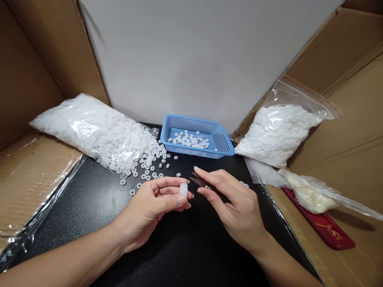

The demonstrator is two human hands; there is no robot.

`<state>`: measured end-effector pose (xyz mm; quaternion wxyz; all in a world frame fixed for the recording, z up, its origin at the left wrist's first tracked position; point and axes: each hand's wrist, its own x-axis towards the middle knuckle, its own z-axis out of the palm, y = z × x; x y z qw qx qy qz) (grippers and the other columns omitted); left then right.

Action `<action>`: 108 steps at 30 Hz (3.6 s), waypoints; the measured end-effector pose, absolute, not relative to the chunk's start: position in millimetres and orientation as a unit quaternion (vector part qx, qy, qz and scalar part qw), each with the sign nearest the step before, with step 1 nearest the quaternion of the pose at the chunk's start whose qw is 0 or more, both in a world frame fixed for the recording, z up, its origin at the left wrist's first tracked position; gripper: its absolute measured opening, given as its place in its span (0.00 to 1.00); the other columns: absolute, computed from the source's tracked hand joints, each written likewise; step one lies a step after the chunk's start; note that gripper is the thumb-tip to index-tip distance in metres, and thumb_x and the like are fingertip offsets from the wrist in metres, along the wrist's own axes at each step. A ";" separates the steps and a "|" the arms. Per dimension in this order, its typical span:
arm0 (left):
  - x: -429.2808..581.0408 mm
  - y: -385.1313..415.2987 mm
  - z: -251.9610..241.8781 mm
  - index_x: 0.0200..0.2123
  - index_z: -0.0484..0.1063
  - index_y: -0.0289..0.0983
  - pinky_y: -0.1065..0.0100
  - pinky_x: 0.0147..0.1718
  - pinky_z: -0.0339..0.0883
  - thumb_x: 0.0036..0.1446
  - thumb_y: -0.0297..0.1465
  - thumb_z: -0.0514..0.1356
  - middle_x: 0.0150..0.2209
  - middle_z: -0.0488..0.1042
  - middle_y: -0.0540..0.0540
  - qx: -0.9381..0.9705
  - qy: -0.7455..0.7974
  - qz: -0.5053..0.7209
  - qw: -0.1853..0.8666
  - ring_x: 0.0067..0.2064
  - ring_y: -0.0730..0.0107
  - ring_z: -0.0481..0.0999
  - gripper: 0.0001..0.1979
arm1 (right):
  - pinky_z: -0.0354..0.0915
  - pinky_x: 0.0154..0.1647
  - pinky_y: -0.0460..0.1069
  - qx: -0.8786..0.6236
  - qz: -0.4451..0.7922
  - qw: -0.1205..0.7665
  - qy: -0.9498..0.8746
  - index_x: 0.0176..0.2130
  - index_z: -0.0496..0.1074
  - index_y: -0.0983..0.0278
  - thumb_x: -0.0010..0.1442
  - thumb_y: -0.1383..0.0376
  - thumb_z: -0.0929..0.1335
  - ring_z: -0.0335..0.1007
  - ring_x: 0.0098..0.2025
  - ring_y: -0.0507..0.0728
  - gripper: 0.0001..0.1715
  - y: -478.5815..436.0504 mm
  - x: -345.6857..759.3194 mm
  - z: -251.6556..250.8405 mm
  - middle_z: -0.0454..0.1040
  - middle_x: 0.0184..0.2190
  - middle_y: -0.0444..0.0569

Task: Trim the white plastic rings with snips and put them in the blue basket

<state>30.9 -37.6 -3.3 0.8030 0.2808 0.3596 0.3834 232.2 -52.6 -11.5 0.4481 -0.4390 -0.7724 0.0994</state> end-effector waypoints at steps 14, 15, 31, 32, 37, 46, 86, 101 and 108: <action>30.9 -34.9 1.1 0.38 0.85 0.34 0.72 0.33 0.72 0.40 0.26 0.78 0.30 0.84 0.45 0.317 0.372 0.376 0.787 0.30 0.72 0.79 0.18 | 0.67 0.31 0.49 -0.396 -0.080 0.390 -0.827 0.64 0.69 0.56 0.66 0.75 0.68 0.71 0.31 0.54 0.31 -59.8 232.9 -6.3 0.79 0.33 0.48; 30.9 -34.8 1.3 0.38 0.85 0.34 0.72 0.33 0.72 0.40 0.26 0.78 0.30 0.84 0.45 0.318 0.371 0.375 0.787 0.30 0.72 0.79 0.18 | 0.67 0.31 0.49 -0.395 -0.085 0.385 -0.830 0.65 0.69 0.56 0.66 0.75 0.68 0.71 0.31 0.54 0.32 -60.1 232.9 -6.5 0.79 0.33 0.49; 29.5 -38.6 -2.6 0.38 0.85 0.35 0.73 0.34 0.74 0.42 0.25 0.78 0.31 0.84 0.44 0.329 0.355 0.369 0.794 0.31 0.72 0.81 0.17 | 0.64 0.30 0.48 -0.392 -0.124 0.361 -0.837 0.64 0.70 0.59 0.65 0.76 0.67 0.70 0.29 0.53 0.30 -64.1 234.0 -5.3 0.79 0.32 0.48; 29.4 -38.6 -2.5 0.39 0.85 0.35 0.74 0.33 0.74 0.42 0.25 0.78 0.31 0.84 0.44 0.329 0.355 0.371 0.793 0.31 0.72 0.81 0.17 | 0.63 0.30 0.48 -0.391 -0.123 0.361 -0.838 0.63 0.71 0.59 0.65 0.76 0.68 0.70 0.29 0.53 0.30 -64.2 234.3 -5.5 0.79 0.32 0.48; 29.2 -38.5 -1.7 0.40 0.85 0.35 0.75 0.33 0.74 0.42 0.25 0.78 0.32 0.84 0.44 0.330 0.359 0.374 0.789 0.30 0.74 0.81 0.18 | 0.62 0.30 0.49 -0.392 -0.124 0.362 -0.836 0.61 0.73 0.61 0.64 0.77 0.68 0.69 0.29 0.53 0.27 -64.7 235.3 -6.4 0.79 0.32 0.48; 28.6 -40.0 -2.3 0.40 0.85 0.35 0.74 0.34 0.75 0.42 0.26 0.78 0.32 0.84 0.44 0.325 0.357 0.373 0.792 0.30 0.73 0.81 0.18 | 0.61 0.30 0.48 -0.389 -0.122 0.359 -0.840 0.58 0.75 0.63 0.65 0.78 0.68 0.69 0.29 0.52 0.25 -65.5 235.6 -7.7 0.79 0.32 0.48; 25.2 -32.1 -5.0 0.39 0.85 0.44 0.75 0.38 0.75 0.48 0.23 0.73 0.33 0.84 0.51 0.499 0.303 0.387 0.714 0.35 0.74 0.81 0.14 | 0.70 0.33 0.47 -0.404 0.008 0.524 -0.750 0.59 0.74 0.55 0.63 0.77 0.70 0.73 0.34 0.53 0.28 -63.5 233.6 -9.1 0.75 0.36 0.45; 53.3 115.5 24.9 0.41 0.80 0.32 0.62 0.43 0.73 0.55 0.24 0.68 0.34 0.80 0.47 0.706 0.480 0.383 0.352 0.37 0.67 0.78 0.09 | 0.64 0.23 0.44 -0.475 0.078 0.544 -0.687 0.32 0.71 0.61 0.66 0.66 0.68 0.68 0.22 0.50 0.08 -43.4 231.9 -31.4 0.74 0.24 0.41; 49.5 111.5 27.2 0.52 0.74 0.38 0.54 0.48 0.75 0.67 0.37 0.60 0.54 0.75 0.41 0.792 0.462 0.289 0.274 0.49 0.58 0.78 0.14 | 0.63 0.24 0.44 -0.486 0.145 0.478 -0.717 0.28 0.69 0.61 0.69 0.65 0.64 0.66 0.21 0.50 0.16 -40.2 223.4 -43.0 0.68 0.21 0.41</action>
